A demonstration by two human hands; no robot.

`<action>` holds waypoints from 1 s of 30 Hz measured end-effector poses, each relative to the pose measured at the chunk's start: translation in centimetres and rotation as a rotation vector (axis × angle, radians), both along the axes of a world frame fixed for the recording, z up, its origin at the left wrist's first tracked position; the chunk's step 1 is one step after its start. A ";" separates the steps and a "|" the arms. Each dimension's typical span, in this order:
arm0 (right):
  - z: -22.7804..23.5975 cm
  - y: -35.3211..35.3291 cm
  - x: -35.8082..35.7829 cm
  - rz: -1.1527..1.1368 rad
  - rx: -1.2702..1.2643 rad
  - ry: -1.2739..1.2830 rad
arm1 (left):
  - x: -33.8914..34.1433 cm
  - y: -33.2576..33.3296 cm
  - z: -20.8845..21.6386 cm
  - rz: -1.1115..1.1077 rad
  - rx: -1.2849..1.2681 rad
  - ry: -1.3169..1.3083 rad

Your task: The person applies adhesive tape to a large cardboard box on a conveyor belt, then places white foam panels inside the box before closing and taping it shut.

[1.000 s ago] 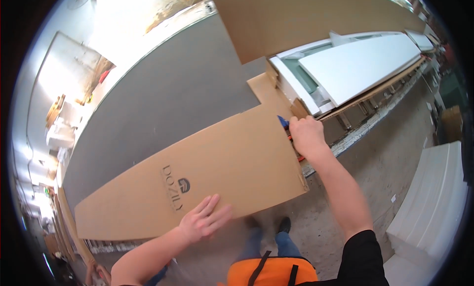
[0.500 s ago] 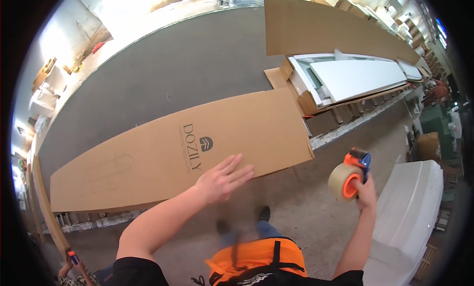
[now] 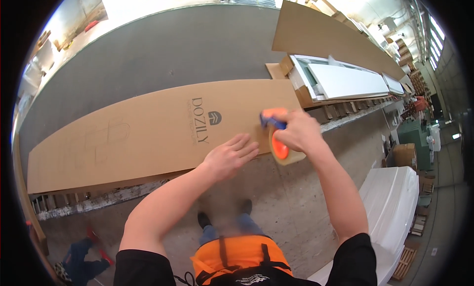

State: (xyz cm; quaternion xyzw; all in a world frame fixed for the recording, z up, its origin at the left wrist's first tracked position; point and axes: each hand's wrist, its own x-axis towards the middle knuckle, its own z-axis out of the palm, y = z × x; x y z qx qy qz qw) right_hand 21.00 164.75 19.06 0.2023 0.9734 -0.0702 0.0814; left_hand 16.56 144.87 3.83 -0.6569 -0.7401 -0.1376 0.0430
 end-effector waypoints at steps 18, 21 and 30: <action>-2.1 -0.1 5.7 0.051 -0.065 -0.324 | 0.0 -0.3 0.1 -0.002 -0.034 -0.003; -4.6 -0.5 10.2 0.077 -0.062 -0.265 | -0.1 -0.2 -0.1 -0.015 -0.044 0.042; -6.5 -2.0 7.2 -0.004 -0.066 -0.282 | 0.2 0.0 0.6 -0.019 -0.061 0.082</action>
